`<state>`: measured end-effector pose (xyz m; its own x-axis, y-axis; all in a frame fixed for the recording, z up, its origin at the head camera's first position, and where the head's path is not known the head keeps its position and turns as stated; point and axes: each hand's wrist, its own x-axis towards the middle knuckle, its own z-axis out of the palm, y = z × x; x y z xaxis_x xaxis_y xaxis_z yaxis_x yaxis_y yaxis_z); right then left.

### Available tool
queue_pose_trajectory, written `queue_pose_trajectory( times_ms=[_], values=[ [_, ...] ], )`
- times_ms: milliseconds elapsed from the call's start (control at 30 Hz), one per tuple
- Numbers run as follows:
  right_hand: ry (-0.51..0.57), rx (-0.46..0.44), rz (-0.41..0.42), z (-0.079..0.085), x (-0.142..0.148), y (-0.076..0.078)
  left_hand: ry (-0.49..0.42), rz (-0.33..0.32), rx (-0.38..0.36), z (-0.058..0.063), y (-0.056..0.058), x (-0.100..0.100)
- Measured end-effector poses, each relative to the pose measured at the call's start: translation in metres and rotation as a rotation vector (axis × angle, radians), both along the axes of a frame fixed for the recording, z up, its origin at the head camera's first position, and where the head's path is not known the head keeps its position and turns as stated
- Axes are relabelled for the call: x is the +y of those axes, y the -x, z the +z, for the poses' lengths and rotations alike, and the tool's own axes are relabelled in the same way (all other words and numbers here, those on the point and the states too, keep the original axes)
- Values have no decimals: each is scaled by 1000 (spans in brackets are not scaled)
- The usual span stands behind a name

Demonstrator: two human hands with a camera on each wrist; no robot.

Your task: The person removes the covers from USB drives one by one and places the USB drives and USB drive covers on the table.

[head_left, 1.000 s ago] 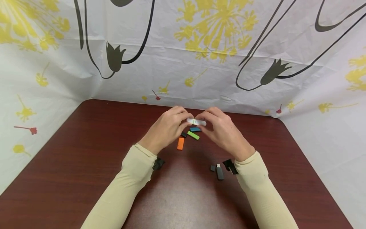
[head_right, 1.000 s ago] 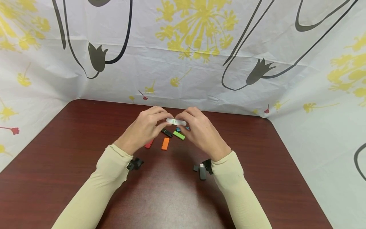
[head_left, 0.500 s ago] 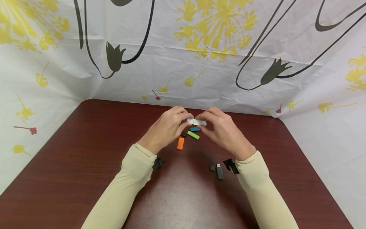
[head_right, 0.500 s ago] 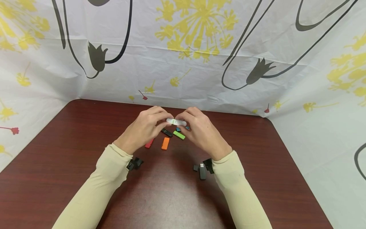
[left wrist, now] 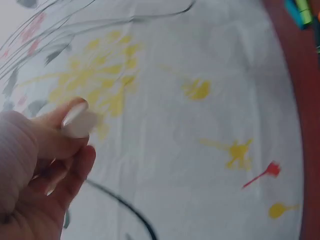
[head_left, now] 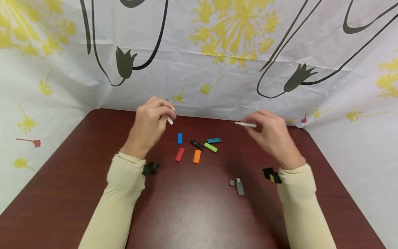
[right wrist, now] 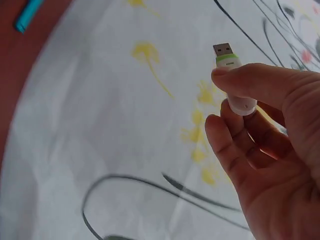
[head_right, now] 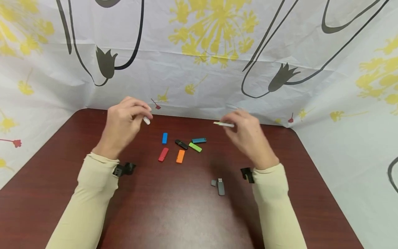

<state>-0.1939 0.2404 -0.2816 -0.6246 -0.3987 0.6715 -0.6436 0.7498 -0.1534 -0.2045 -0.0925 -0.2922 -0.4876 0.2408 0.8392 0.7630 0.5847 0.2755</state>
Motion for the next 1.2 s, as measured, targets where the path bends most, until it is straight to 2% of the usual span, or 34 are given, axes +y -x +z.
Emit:
queue_pose_trajectory(
  times_ms=[100, 167, 267, 467, 633, 733, 833, 933, 1200],
  values=[
    [37, 3, -23, 7, 9, 0, 7, 1, -3, 6, -1, -9],
    [44, -15, -18, 9, 10, 0, 26, -10, -30, 8, -1, -11],
    [35, -39, -15, 8, 9, 0, 21, 17, -83, 8, -1, -15],
    [-6, -81, -22, 4, 6, 2, 12, 126, -264, 5, 0, -33],
    [-31, -118, -11, 0, 3, 3, 36, 177, -427, 1, 4, -41],
    [-41, -141, -12, -2, 2, 3, 35, 209, -489, -2, 7, -46],
    [-46, -176, -18, -2, 2, 1, 34, 240, -520, -5, 9, -50],
    [-46, -221, -21, -2, 0, -1, 31, 270, -521, -7, 12, -55],
    [-67, -333, -30, -4, -8, -8, -72, 355, -475, -4, 11, -73]
  ],
)
